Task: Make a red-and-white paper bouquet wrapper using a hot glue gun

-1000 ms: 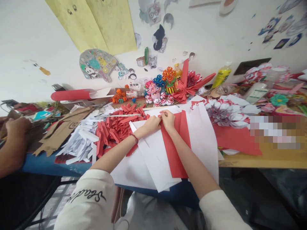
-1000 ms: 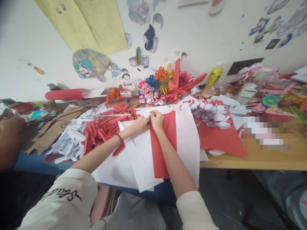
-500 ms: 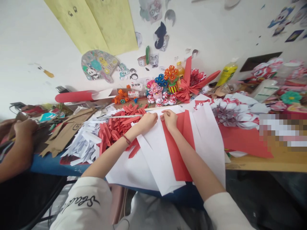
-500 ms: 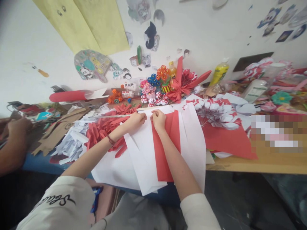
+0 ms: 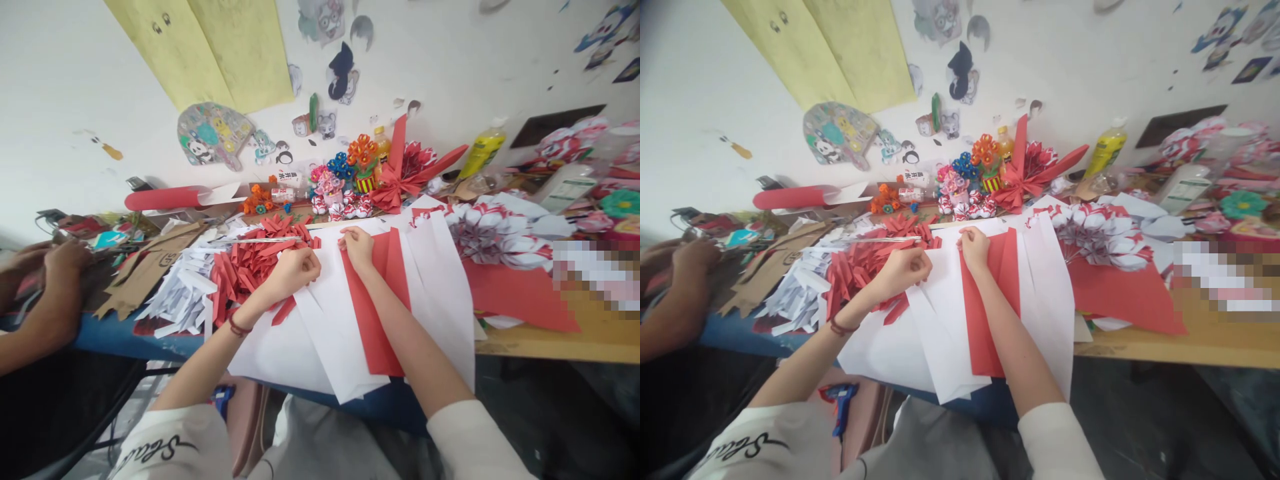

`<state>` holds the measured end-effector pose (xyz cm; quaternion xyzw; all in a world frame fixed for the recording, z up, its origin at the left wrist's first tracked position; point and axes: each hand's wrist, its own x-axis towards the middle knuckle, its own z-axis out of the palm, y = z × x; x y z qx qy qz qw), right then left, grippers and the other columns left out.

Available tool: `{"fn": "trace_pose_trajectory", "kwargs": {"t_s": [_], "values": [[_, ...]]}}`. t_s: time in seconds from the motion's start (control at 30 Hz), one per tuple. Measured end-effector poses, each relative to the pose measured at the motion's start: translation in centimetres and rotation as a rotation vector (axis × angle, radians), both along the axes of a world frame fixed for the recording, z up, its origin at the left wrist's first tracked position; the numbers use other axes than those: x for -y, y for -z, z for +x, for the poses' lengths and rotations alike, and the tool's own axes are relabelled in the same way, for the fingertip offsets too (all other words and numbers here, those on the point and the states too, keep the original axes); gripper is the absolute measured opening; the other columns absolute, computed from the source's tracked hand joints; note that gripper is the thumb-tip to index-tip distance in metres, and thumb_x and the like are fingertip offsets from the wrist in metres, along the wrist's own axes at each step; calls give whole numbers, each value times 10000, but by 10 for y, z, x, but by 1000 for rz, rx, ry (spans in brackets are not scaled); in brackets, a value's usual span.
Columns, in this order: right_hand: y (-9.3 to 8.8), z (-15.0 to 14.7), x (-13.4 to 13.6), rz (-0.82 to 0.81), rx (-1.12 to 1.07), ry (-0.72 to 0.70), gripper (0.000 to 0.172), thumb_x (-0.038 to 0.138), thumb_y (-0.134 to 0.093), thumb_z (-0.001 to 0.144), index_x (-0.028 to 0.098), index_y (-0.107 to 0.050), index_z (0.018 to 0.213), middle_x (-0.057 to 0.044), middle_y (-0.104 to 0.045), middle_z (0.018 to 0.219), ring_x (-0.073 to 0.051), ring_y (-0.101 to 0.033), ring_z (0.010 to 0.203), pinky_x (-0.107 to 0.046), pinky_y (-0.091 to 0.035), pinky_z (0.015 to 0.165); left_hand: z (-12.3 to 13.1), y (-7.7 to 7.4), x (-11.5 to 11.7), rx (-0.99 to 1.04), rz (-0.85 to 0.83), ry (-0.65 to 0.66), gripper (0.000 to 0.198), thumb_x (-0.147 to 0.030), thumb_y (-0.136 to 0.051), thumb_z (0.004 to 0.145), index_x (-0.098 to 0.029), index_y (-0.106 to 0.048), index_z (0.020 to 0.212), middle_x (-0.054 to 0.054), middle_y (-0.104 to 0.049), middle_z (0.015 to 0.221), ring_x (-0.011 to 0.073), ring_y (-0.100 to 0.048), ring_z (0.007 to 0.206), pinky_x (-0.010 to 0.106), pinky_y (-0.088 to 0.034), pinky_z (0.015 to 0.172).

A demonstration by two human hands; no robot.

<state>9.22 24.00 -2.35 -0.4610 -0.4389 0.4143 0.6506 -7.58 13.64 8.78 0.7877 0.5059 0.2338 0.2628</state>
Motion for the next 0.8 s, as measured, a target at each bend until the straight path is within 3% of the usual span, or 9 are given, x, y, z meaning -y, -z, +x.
{"fn": "trace_pose_trajectory", "kwargs": {"t_s": [0.1, 0.23, 0.33, 0.4, 0.43, 0.5, 0.6, 0.8], "values": [[-15, -2, 8, 38, -9, 42, 201, 317, -503, 806, 201, -657, 862, 50, -595, 524, -131, -579, 464, -236, -464, 485, -3, -1, 25, 123, -63, 4, 79, -195, -565, 870, -154, -621, 832, 13, -711, 660, 97, -619, 507, 194, -496, 528], [-65, -3, 25, 101, 3, 36, 236, 353, -482, 877, 210, -659, 941, 61, -569, 531, -118, -561, 467, -221, -455, 483, 1, -2, 50, 421, -147, -62, 238, -381, -680, 872, -146, -638, 868, 11, -692, 653, 81, -564, 483, 189, -439, 489], [-109, 6, 57, 122, 92, -177, 202, 390, -659, 813, 193, -702, 813, 28, -622, 541, -120, -556, 423, -218, -418, 405, 6, -8, 67, 595, -148, -85, 321, -456, -722, 853, -156, -607, 847, -7, -666, 618, 76, -536, 459, 190, -399, 462], [-128, 16, 94, 132, 182, -339, 232, 412, -780, 740, 191, -709, 717, 7, -646, 549, -133, -570, 419, -222, -411, 378, 10, -15, 79, 679, -158, -80, 357, -490, -739, 838, -166, -590, 839, -15, -656, 601, 74, -525, 443, 193, -392, 451], [-134, 21, 116, 138, 281, -468, 242, 432, -768, 774, 200, -719, 728, -1, -663, 576, -137, -588, 444, -224, -428, 394, 11, -18, 85, 706, -166, -73, 370, -503, -744, 832, -169, -586, 837, -18, -651, 595, 74, -523, 437, 193, -393, 448], [-137, 30, 160, 117, 370, -615, 234, 447, -744, 821, 223, -726, 754, -19, -700, 649, -155, -636, 517, -242, -474, 443, 14, -24, 98, 735, -187, -49, 384, -517, -756, 820, -172, -589, 832, -23, -640, 584, 73, -522, 435, 192, -399, 446], [-132, 36, 213, 58, 347, -630, 189, 444, -709, 860, 266, -716, 801, -11, -718, 715, -162, -653, 570, -266, -510, 511, 18, -28, 118, 735, -233, -2, 375, -500, -779, 806, -174, -594, 818, -30, -623, 567, 74, -524, 438, 187, -406, 446], [-119, 48, 264, -86, 412, -594, 264, 459, -656, 891, 309, -682, 676, 6, -646, 589, -166, -595, 515, -290, -444, 504, 22, -29, 146, 519, -378, 168, 288, -450, -716, 873, -184, -621, 822, 10, -691, 662, 103, -625, 540, 196, -468, 512]]}}
